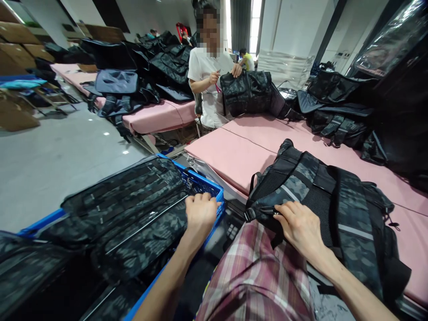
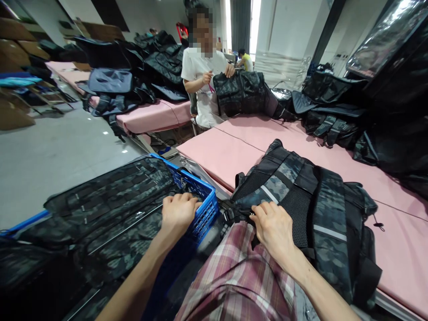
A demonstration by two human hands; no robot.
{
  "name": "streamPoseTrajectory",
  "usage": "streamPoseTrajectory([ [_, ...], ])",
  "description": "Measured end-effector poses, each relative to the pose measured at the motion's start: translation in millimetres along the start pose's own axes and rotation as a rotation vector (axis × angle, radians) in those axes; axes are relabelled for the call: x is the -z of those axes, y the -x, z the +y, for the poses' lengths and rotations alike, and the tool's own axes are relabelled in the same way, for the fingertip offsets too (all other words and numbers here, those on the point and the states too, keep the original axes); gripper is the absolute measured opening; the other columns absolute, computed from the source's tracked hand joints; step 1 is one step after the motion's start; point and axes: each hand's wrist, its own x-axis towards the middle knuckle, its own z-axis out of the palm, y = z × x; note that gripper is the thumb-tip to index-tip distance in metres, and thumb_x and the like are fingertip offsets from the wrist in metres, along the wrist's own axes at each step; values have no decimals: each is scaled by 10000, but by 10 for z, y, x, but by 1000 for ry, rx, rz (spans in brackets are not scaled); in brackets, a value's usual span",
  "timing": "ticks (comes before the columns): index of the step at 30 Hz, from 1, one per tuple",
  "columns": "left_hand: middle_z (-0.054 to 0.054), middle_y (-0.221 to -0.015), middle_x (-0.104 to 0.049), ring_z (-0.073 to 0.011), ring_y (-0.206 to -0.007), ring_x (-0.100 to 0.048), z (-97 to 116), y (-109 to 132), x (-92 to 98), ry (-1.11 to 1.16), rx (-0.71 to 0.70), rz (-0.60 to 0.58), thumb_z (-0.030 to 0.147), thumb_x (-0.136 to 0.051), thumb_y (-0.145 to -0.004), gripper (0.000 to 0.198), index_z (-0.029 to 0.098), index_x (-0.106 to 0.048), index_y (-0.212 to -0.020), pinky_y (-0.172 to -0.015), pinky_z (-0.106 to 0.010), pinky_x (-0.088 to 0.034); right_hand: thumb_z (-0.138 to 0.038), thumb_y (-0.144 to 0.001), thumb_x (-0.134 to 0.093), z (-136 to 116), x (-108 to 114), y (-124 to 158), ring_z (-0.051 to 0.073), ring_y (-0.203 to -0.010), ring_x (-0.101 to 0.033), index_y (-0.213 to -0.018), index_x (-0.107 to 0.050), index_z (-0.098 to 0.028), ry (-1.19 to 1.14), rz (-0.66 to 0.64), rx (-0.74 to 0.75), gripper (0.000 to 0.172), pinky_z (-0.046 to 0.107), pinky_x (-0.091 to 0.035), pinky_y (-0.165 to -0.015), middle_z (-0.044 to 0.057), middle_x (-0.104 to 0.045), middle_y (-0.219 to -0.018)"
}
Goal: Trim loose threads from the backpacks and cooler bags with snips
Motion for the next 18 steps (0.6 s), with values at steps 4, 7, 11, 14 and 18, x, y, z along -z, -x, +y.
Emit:
streamPoseTrajectory([
  [4,-30,-989,-661,-182,-885,-587,307,85,-241,181,-278,43,258,-531,-832,198,225,-645,-990,-805,-317,-380,-258,-863,-515,-89,-18,-94,152,-676,-473,-872,-644,-191,35,-3,50,145,278,-270,-611,28,-604,-739],
  [7,-10,-909,-672,-163,-839,-592,501,133,-393,262,-305,109,261,-550,-831,139,213,-656,-906,-784,-301,-387,-236,-857,-523,-127,-24,-141,154,-667,-459,-867,-639,-182,81,-8,77,128,285,-252,-605,29,-591,-720],
  [11,-4,-837,-647,-136,-778,-579,506,123,-444,286,-304,145,235,-519,-850,135,191,-636,-799,-715,-255,-404,-232,-840,-548,-127,-20,-162,157,-668,-454,-830,-640,-183,92,-33,87,104,295,-242,-603,28,-580,-703],
  [14,-17,-810,-608,-139,-759,-554,496,119,-465,225,-348,159,222,-458,-877,168,175,-596,-793,-681,-247,-402,-223,-826,-567,-140,-20,-180,158,-661,-447,-801,-638,-184,89,-42,96,85,296,-235,-599,26,-583,-703],
  [18,-39,-784,-571,-155,-741,-525,573,142,-511,143,-383,187,184,-386,-886,204,160,-552,-771,-646,-259,-392,-213,-820,-572,-182,-44,-197,157,-647,-440,-760,-629,-188,87,-66,96,86,296,-226,-595,18,-575,-685],
])
